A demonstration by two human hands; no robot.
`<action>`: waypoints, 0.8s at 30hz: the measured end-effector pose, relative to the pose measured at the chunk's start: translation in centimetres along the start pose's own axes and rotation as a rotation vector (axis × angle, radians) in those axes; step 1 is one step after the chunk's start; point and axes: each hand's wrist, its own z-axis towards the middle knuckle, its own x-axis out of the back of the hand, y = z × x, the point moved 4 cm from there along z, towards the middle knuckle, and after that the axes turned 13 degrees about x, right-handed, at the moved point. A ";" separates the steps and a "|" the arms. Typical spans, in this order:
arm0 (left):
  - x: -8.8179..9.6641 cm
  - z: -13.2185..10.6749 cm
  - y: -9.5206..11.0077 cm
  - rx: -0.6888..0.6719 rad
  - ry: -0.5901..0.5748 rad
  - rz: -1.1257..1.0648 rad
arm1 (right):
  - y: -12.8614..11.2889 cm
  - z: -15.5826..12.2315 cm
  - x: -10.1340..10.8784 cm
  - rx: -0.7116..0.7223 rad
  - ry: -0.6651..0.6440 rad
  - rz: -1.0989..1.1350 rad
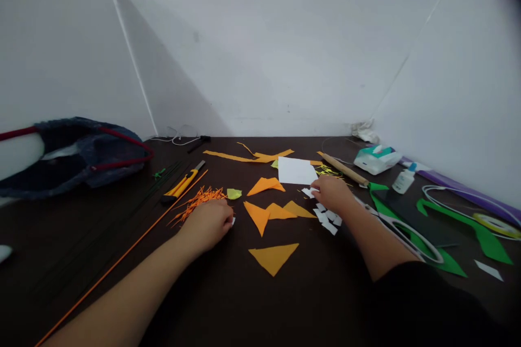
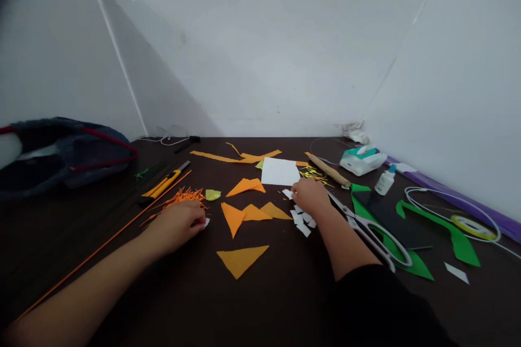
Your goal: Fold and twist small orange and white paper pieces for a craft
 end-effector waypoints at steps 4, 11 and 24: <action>0.6 -0.1 0.5 0.050 0.022 -0.101 | -3.9 0.4 1.0 0.024 0.139 0.053; 1.8 -2.0 2.6 0.183 0.038 -0.991 | -15.7 -0.1 1.1 0.307 0.234 0.832; -0.4 -1.8 3.6 0.180 -0.090 -1.120 | -16.4 -1.1 -0.9 0.064 0.263 1.241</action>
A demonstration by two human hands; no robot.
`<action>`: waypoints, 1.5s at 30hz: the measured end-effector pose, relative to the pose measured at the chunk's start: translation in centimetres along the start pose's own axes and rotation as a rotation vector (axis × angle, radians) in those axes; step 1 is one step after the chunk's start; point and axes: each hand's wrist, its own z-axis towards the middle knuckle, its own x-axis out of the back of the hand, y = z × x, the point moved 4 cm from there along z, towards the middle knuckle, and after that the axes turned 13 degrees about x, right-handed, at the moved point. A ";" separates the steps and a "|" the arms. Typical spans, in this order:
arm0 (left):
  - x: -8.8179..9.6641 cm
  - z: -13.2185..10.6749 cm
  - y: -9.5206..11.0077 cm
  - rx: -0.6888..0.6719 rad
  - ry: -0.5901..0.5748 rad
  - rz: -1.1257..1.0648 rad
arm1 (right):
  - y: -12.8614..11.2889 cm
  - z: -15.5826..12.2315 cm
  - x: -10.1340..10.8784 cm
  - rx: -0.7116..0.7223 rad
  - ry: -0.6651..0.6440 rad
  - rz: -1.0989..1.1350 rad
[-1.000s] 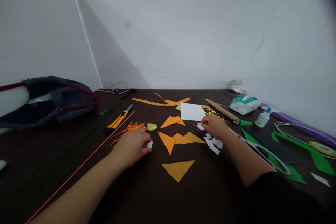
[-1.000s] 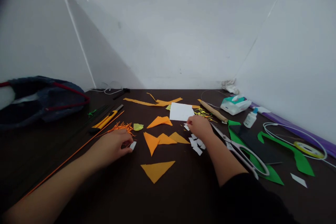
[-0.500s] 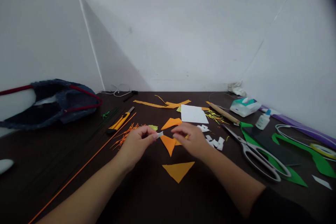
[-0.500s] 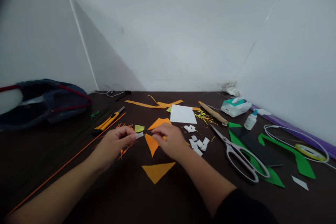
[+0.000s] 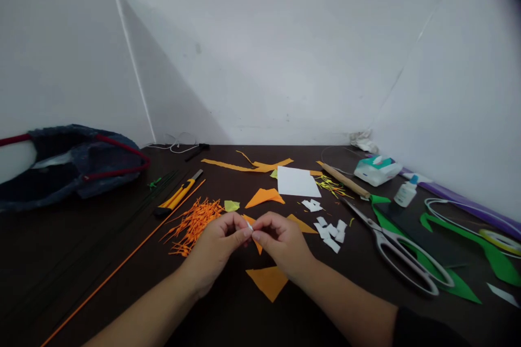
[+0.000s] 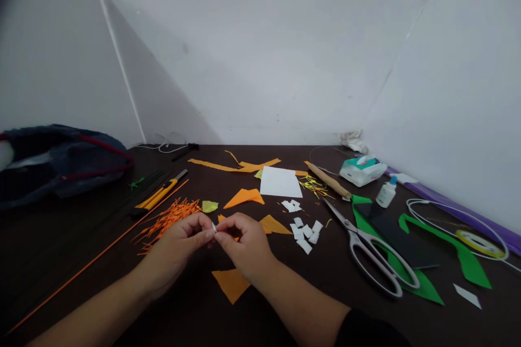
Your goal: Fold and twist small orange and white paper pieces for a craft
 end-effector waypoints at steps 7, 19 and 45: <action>-0.8 0.1 0.0 0.005 -0.022 0.024 | 0.0 -0.1 0.3 -0.086 -0.032 0.033; -1.1 0.6 -0.9 0.095 -0.031 0.023 | -1.3 -0.1 0.5 0.309 -0.089 -0.353; -1.8 0.3 -1.0 0.135 -0.139 -0.267 | -1.4 -0.3 1.0 0.455 -0.073 -0.537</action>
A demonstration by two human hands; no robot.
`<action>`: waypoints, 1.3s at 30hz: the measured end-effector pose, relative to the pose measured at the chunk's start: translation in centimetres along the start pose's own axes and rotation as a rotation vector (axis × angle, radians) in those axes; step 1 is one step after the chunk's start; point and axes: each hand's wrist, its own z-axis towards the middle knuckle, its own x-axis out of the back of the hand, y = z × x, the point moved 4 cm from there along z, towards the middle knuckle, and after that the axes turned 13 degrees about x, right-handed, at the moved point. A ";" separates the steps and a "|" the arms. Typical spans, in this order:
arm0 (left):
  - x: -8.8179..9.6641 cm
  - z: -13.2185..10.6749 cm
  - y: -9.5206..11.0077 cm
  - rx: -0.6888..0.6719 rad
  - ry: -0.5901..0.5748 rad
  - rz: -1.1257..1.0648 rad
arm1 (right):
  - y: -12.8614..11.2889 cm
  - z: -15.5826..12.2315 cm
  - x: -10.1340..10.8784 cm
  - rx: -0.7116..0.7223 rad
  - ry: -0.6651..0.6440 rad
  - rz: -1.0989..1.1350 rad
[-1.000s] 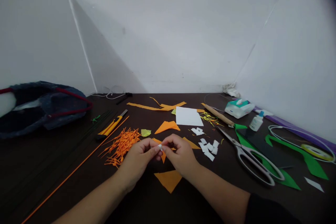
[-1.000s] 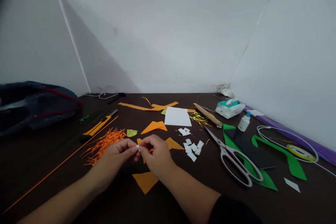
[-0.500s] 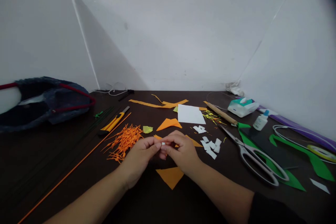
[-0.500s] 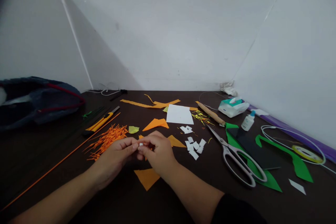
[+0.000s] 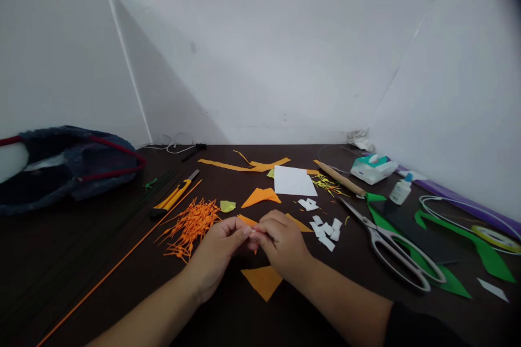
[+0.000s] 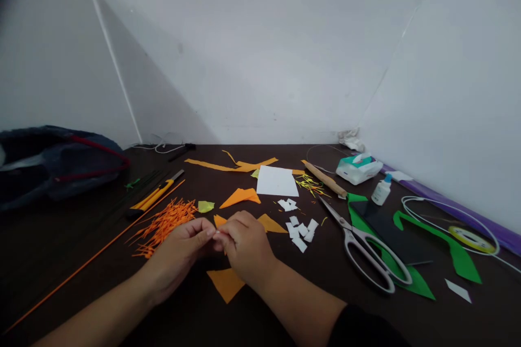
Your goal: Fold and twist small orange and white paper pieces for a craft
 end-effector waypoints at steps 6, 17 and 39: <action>0.3 -0.3 -0.1 0.065 -0.017 -0.001 | 0.2 -0.1 -0.6 -0.060 -0.013 -0.016; 1.2 -0.3 -0.7 0.074 -0.167 -0.172 | -1.3 0.2 -0.5 0.031 0.062 0.135; 0.2 -0.1 -0.9 0.086 0.003 -0.152 | -1.2 0.6 -1.1 -0.033 0.120 0.120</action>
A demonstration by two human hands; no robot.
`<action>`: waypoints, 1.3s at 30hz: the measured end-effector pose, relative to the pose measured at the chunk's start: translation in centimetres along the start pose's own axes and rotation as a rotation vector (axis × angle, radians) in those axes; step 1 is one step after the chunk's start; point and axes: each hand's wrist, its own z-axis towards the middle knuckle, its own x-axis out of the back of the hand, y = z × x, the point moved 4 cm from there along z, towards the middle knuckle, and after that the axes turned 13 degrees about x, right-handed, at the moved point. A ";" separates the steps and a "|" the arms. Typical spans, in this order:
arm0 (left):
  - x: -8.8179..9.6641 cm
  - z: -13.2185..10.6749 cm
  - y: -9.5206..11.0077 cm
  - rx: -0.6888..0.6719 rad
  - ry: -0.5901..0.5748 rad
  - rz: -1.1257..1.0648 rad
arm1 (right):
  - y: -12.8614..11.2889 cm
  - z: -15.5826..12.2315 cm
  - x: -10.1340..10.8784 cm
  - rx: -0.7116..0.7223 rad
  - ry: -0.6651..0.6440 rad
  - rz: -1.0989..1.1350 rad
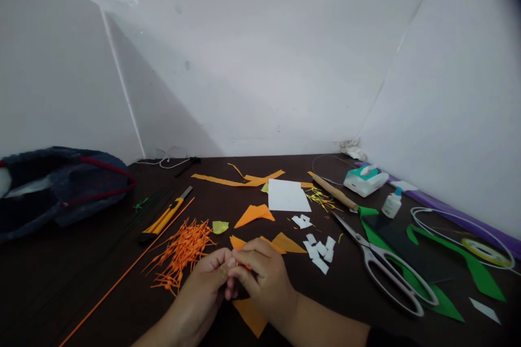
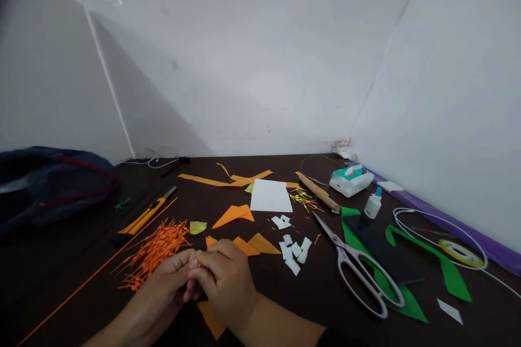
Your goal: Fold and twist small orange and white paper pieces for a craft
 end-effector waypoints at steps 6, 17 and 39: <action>-0.3 -0.2 -0.3 0.060 -0.034 -0.100 | 0.9 -0.2 0.1 0.025 -0.037 -0.029; 0.3 0.0 -0.5 0.165 -0.002 0.118 | 0.9 -0.7 -0.9 0.355 -0.399 -0.524; 0.1 -1.4 0.0 0.218 -0.192 0.458 | -0.1 -1.3 -1.2 0.273 -0.406 -0.287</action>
